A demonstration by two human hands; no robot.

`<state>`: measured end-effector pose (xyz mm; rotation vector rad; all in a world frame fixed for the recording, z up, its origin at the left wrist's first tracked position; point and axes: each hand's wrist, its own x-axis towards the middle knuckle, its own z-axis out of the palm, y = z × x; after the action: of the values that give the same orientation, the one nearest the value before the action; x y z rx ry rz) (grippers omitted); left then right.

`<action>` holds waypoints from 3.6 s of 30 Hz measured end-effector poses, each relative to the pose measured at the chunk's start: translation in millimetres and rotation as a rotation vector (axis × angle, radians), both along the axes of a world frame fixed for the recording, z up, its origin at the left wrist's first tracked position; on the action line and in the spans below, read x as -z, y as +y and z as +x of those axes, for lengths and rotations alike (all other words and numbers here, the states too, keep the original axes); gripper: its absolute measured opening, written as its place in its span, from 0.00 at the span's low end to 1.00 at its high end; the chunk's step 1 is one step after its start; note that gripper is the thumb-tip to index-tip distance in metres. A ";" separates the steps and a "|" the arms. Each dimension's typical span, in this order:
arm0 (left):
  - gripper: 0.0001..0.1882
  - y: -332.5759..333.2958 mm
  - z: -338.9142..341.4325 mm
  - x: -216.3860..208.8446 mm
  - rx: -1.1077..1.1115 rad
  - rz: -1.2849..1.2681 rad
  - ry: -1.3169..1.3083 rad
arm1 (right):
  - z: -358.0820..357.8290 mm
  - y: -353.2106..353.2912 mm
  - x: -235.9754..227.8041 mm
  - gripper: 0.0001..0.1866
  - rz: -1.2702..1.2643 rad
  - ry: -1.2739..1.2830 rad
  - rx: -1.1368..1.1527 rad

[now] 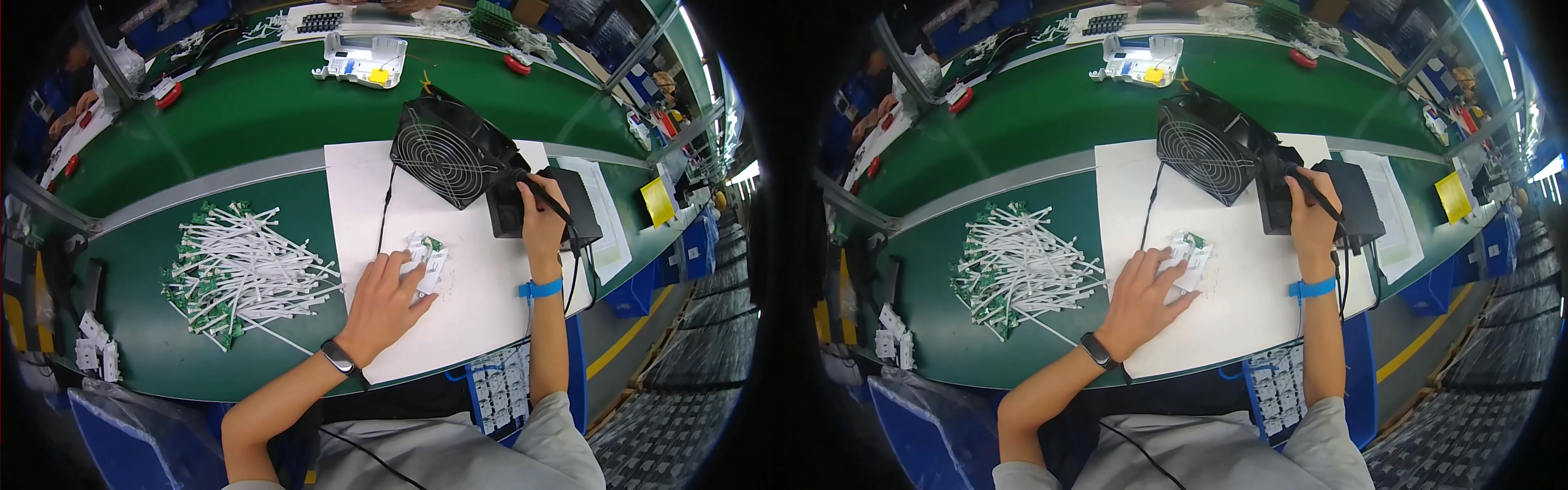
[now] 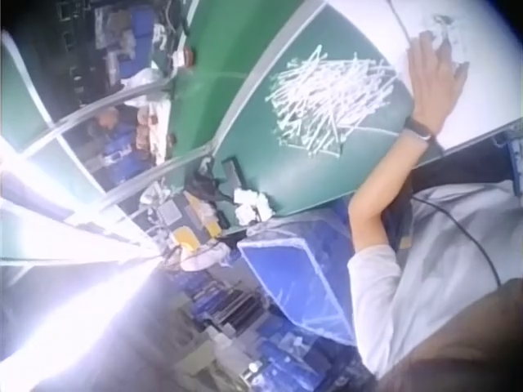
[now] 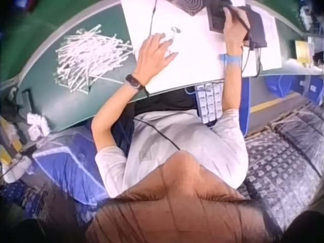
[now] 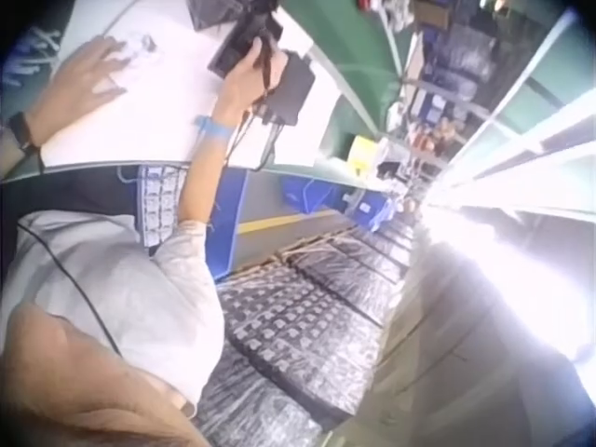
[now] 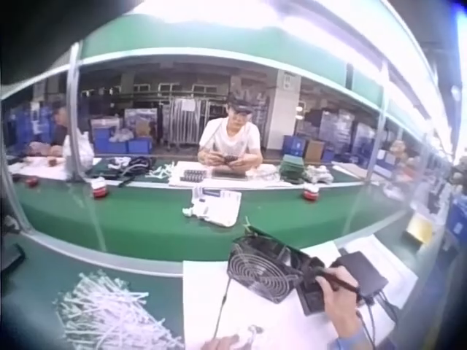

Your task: Soldering wires onto small circuit boards at a factory assembly station.

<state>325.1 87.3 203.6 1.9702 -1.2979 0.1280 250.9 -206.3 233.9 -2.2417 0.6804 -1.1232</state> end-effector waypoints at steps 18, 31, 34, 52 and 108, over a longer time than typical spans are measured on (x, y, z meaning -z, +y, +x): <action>0.24 18.4 21.8 -27.6 -0.138 -0.085 0.043 | -16.9 2.5 4.7 0.20 0.435 0.026 -0.078; 0.23 102.2 269.5 -50.4 -0.861 0.154 -0.091 | -66.5 136.6 27.8 0.10 0.554 0.147 -0.394; 0.34 117.0 308.8 -30.2 -1.138 0.186 -0.470 | -63.0 145.0 27.5 0.09 0.538 0.159 -0.394; 0.37 191.5 387.6 49.6 -1.125 0.441 -0.106 | -59.7 144.5 40.6 0.07 0.385 0.221 -0.321; 0.44 500.8 192.0 -47.7 -1.267 0.758 -0.276 | 115.8 338.4 -44.4 0.12 -0.065 0.309 -1.133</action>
<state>517.1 588.1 251.4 3.2504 0.0249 0.5866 366.7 132.1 278.3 -2.2824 -0.5301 -0.2292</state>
